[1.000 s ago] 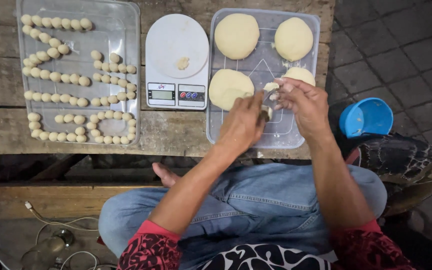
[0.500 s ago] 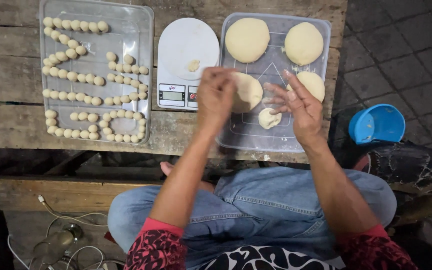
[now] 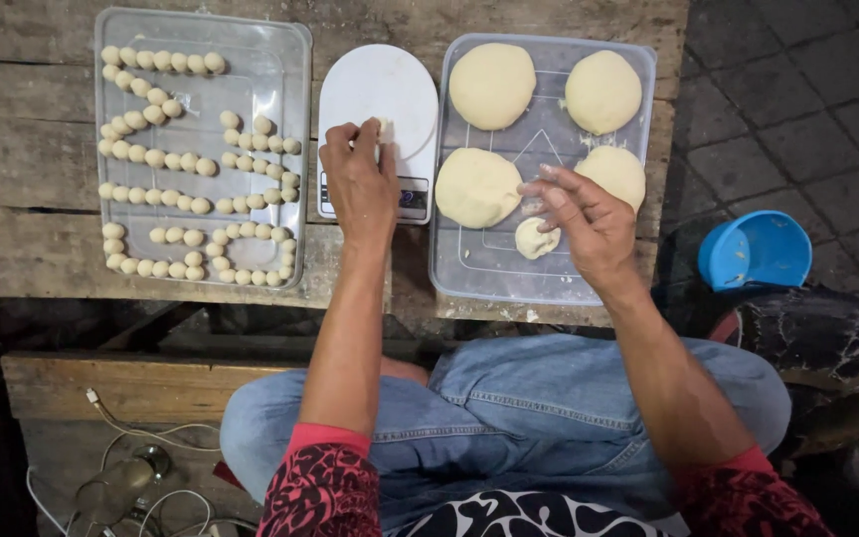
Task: Forming small dough balls by hand, weighing them for consistency, and arranging them into a pattern on a tray.
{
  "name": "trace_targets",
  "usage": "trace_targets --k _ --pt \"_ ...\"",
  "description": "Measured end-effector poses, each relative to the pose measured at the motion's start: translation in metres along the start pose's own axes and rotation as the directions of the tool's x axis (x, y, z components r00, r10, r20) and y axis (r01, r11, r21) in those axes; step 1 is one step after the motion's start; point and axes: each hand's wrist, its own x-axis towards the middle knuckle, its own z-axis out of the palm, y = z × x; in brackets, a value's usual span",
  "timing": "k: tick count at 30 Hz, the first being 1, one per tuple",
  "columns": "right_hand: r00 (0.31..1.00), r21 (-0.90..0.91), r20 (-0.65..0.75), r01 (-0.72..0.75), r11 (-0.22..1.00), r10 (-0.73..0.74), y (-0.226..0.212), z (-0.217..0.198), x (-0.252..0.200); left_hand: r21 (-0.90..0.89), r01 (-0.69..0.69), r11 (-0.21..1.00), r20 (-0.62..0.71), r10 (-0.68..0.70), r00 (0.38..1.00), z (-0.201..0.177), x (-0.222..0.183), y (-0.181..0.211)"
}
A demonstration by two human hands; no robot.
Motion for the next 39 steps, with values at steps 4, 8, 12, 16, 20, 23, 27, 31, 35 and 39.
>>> trace_targets --k 4,8,12,16,20,23,27,31,35,39 --pt "0.999 -0.061 0.039 0.038 0.997 -0.036 -0.001 0.004 0.000 -0.093 0.073 0.993 -0.031 -0.076 0.997 0.008 0.000 -0.008" --pt "0.992 -0.105 -0.011 0.125 0.987 -0.127 0.004 0.006 0.001 -0.533 0.325 0.781 0.240 -0.229 0.943 -0.002 -0.002 0.031" --pt "0.981 -0.061 -0.049 0.184 0.981 -0.187 0.002 0.010 0.003 -0.598 0.551 0.582 0.613 -0.112 0.782 0.014 -0.026 0.065" --pt "0.993 0.046 -0.081 0.090 0.995 -0.086 0.021 0.000 0.000 -0.654 0.561 0.508 0.641 -0.023 0.767 0.007 -0.030 0.080" --pt "0.950 0.362 -0.076 -0.257 0.896 0.303 0.023 -0.006 -0.001 -0.703 0.641 0.308 0.661 -0.050 0.749 0.018 -0.035 0.077" --pt "0.901 0.469 -0.012 -0.378 0.798 0.434 0.012 -0.005 0.001 -0.698 0.660 0.279 0.665 -0.092 0.741 0.020 -0.037 0.079" --pt "0.886 0.485 -0.017 -0.398 0.779 0.463 0.010 -0.006 0.001 -0.720 0.521 0.458 0.575 -0.027 0.818 0.008 -0.035 0.088" --pt "0.875 0.434 -0.064 -0.408 0.803 0.479 0.027 -0.012 0.002 -0.714 0.558 0.423 0.617 0.001 0.787 0.010 -0.040 0.086" --pt "0.939 0.215 -0.137 -0.282 0.935 0.315 0.028 -0.010 0.000 -0.607 0.762 0.225 0.774 -0.050 0.631 0.018 -0.041 0.084" --pt "0.955 0.123 -0.141 -0.245 0.962 0.261 0.013 -0.004 0.003 -0.571 0.814 0.106 0.807 -0.108 0.580 0.030 -0.049 0.082"
